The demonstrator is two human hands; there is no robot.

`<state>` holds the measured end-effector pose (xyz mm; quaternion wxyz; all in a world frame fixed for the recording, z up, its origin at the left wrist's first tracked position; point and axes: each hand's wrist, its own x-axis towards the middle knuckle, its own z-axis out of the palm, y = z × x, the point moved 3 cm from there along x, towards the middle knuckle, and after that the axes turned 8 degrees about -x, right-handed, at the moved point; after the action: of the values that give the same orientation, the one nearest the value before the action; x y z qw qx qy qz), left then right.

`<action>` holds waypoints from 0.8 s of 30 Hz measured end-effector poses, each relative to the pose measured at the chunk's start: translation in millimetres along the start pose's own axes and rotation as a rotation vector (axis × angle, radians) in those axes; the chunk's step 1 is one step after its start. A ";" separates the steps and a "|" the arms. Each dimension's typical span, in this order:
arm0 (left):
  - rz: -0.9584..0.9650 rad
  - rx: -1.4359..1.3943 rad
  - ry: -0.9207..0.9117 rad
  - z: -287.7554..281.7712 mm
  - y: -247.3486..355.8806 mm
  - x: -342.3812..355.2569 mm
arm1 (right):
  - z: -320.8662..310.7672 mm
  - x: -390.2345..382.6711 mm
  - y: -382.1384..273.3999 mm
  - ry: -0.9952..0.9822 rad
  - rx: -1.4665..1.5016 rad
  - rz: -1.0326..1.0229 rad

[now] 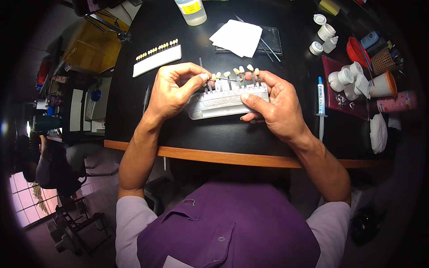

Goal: The person compares several individual artificial tooth samples against two different shade guides by holding them up to the guides and placing them in different slots, handling each sample one at a time.

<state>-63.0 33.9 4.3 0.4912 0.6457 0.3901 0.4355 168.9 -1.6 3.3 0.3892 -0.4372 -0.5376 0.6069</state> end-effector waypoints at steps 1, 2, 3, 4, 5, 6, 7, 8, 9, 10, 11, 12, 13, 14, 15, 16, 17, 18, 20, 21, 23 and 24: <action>-0.019 0.038 -0.014 1.1 2.5 -0.5 | 0.1 -0.2 -0.4 -0.001 -0.001 -0.002; -0.037 0.078 -0.028 1.5 4.5 -0.8 | -0.2 -0.3 0.0 -0.002 -0.001 -0.002; -0.037 0.078 -0.028 1.0 4.1 -0.9 | -0.6 -0.4 0.7 -0.004 -0.003 -0.009; -0.054 0.084 -0.034 0.4 2.4 -0.9 | -0.8 -0.4 1.0 -0.006 -0.005 -0.016; -0.070 0.091 -0.041 0.0 1.0 -0.9 | -0.8 -0.4 1.1 -0.005 -0.005 -0.015; -0.071 0.090 -0.041 -0.3 1.2 -0.9 | -0.5 -0.4 1.0 -0.011 -0.013 -0.015; -0.069 0.101 -0.039 -0.4 1.8 -0.9 | -0.2 -0.3 1.1 -0.017 -0.022 -0.015; -0.066 0.113 -0.035 -0.7 2.6 -1.3 | 0.0 -0.1 1.0 -0.018 -0.023 -0.015; -0.066 0.112 -0.034 0.7 2.6 -0.9 | 0.3 0.4 1.1 -0.025 -0.020 -0.011; -0.047 0.072 -0.022 3.0 2.9 0.2 | 0.7 0.6 1.1 -0.032 -0.018 -0.006; -0.029 0.032 -0.008 3.7 3.5 0.5 | 1.6 0.4 0.9 -0.034 -0.018 -0.006; -0.029 0.033 -0.005 3.3 4.4 0.5 | 2.7 -0.1 0.7 -0.034 -0.018 -0.002; -0.041 0.095 -0.013 3.0 5.6 0.6 | 3.5 -0.3 0.5 -0.034 -0.018 0.002; -0.052 0.157 -0.021 2.6 5.9 0.7 | 3.7 -0.2 1.1 -0.036 -0.019 0.002; -0.052 0.157 -0.018 2.0 4.3 0.8 | 3.8 -0.1 2.4 -0.045 -0.025 0.003; -0.033 0.112 0.011 1.1 2.2 0.9 | 4.2 0.1 3.5 -0.055 -0.030 0.003; -0.014 0.065 0.038 0.9 0.7 1.4 | 4.2 0.3 4.4 -0.055 -0.032 0.004; -0.010 0.049 0.044 1.4 1.2 2.0 | 4.4 0.3 5.3 -0.057 -0.028 0.006; -0.025 0.011 0.052 0.4 -0.8 2.3 | 5.0 0.3 5.2 -0.063 -0.025 0.009; -0.040 -0.025 0.058 -0.3 -1.6 2.0 | 5.3 0.1 4.3 -0.061 -0.022 0.017; -0.065 0.045 0.033 -0.6 0.5 1.3 | 5.6 0.1 2.8 -0.060 -0.019 0.025; -0.091 0.115 0.004 -0.2 1.0 1.2 | 5.3 0.1 2.4 -0.052 -0.013 0.032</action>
<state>-62.7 34.8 5.4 0.4718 0.6536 0.4442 0.3911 163.8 -3.4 1.2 0.3626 -0.4322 -0.5444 0.6207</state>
